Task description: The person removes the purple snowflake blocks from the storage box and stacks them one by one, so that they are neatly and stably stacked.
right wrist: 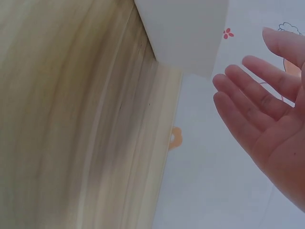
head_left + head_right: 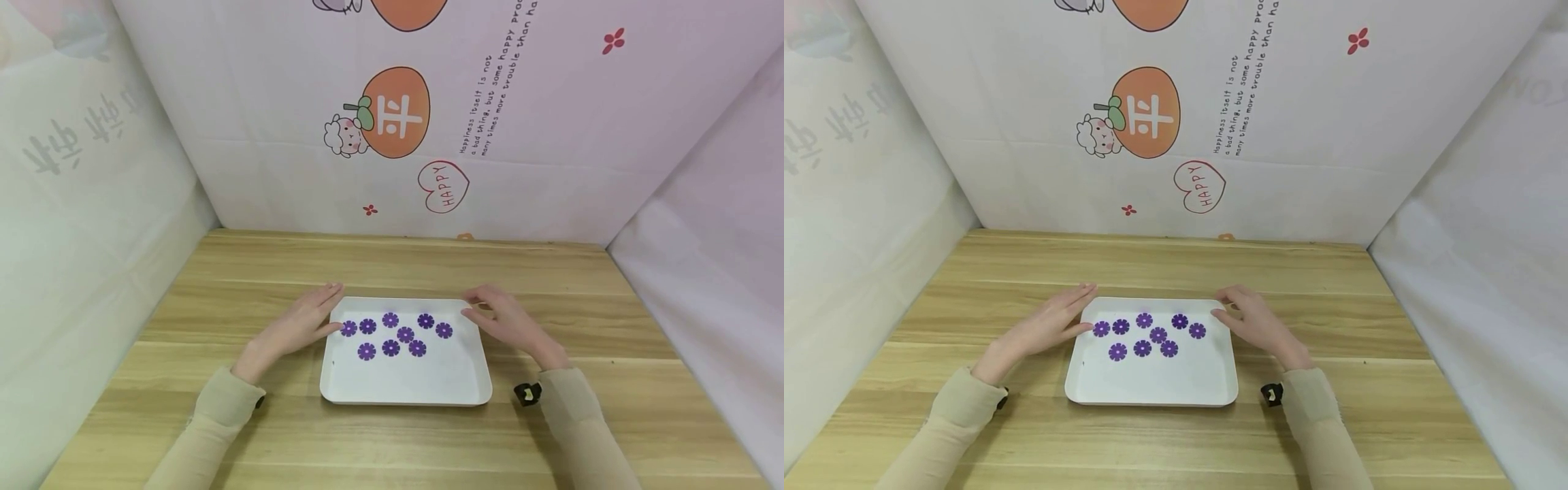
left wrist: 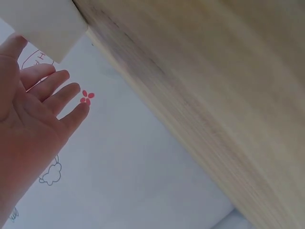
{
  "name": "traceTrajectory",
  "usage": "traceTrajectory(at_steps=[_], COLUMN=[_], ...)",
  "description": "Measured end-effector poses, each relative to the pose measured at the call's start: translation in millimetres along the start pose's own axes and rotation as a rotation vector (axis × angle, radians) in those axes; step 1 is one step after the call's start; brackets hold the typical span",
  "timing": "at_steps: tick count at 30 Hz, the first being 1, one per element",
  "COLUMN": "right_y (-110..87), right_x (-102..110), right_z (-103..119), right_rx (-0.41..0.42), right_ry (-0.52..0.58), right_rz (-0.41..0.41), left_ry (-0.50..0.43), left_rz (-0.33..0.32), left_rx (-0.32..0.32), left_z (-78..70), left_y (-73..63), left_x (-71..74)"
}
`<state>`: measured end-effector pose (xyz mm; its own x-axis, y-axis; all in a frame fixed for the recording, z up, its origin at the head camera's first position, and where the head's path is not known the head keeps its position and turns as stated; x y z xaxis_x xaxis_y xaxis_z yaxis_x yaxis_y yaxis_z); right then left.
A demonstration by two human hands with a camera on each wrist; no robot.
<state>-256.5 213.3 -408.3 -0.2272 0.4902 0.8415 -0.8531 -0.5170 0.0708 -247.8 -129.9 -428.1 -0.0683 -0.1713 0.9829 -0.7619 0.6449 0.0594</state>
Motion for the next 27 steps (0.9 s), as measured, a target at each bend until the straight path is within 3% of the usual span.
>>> traceTrajectory(at_steps=[10,18,27], right_y=[6.3,11.1,16.7], right_x=[-3.9,-7.6,-15.1], right_z=[8.9,15.1,16.3], right_rx=[0.053,0.050,0.044], right_ry=[-0.001,0.047,0.024], right_rz=[0.015,0.089,0.160], left_ry=[0.028,0.039,0.057], left_rz=[0.035,0.046,0.046], left_rx=[0.022,0.016,0.017], left_z=[0.3,-1.6,-1.2], left_y=[-0.5,-1.3,-0.9], left_x=[-3.3,-2.6,-5.2])
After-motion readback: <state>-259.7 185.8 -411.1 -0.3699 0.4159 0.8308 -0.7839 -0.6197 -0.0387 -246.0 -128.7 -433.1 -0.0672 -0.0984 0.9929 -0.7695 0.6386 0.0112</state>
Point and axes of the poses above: each hand's wrist, its own y-axis towards the middle knuckle, its own x-axis out of the back of the hand, z = x × y, the point moved 6 cm from there along y, towards the middle knuckle, and after that the axes turned 7 degrees about z, right-handed, at the moved point
